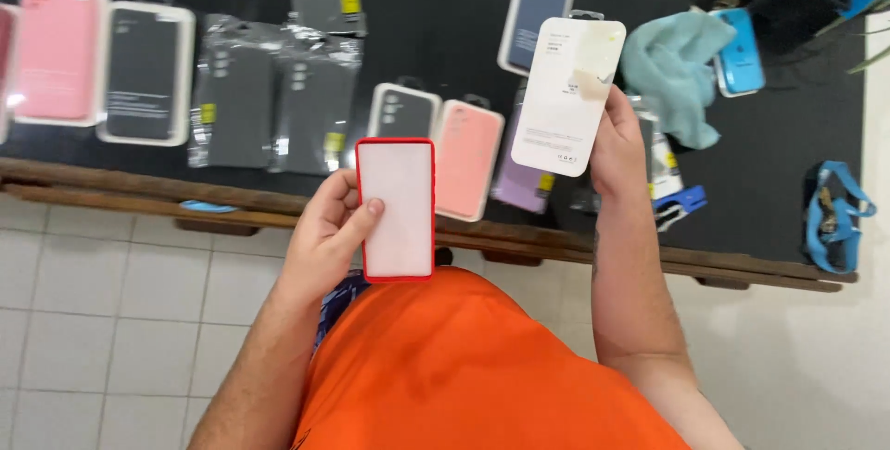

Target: The person browses a table of packaged phone cases, selects a red case, removes it from its blister packaging, retrieves a replacement backing card from a drawer, reinserts the case into the new packaging, and staples the package shut.

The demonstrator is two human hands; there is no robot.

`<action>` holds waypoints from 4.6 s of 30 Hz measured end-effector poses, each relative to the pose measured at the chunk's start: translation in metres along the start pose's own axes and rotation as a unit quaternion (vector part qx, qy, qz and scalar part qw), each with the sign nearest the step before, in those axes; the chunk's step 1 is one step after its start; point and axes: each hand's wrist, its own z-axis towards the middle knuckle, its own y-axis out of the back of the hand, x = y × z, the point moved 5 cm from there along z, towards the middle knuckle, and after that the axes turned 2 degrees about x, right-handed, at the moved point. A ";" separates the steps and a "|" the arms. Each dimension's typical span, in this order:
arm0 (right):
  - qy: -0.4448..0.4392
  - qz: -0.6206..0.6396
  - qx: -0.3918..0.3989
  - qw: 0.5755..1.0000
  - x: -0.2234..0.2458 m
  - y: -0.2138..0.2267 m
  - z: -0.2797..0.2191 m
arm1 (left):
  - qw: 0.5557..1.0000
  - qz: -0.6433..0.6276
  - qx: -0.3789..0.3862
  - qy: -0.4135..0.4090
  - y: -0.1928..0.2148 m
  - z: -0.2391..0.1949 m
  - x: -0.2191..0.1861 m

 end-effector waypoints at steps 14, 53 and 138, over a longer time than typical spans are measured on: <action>0.106 -0.253 -0.212 0.938 0.014 -0.151 0.000 | 0.991 -0.011 -0.109 0.079 0.246 -0.120 -0.030; -0.271 0.435 -0.202 0.834 -0.158 -0.556 -0.266 | 0.992 0.057 -0.116 0.016 0.591 -0.302 -0.111; 0.119 -0.666 0.184 0.713 -0.048 -0.536 -0.304 | 0.988 0.076 -0.133 -0.031 0.566 -0.297 -0.109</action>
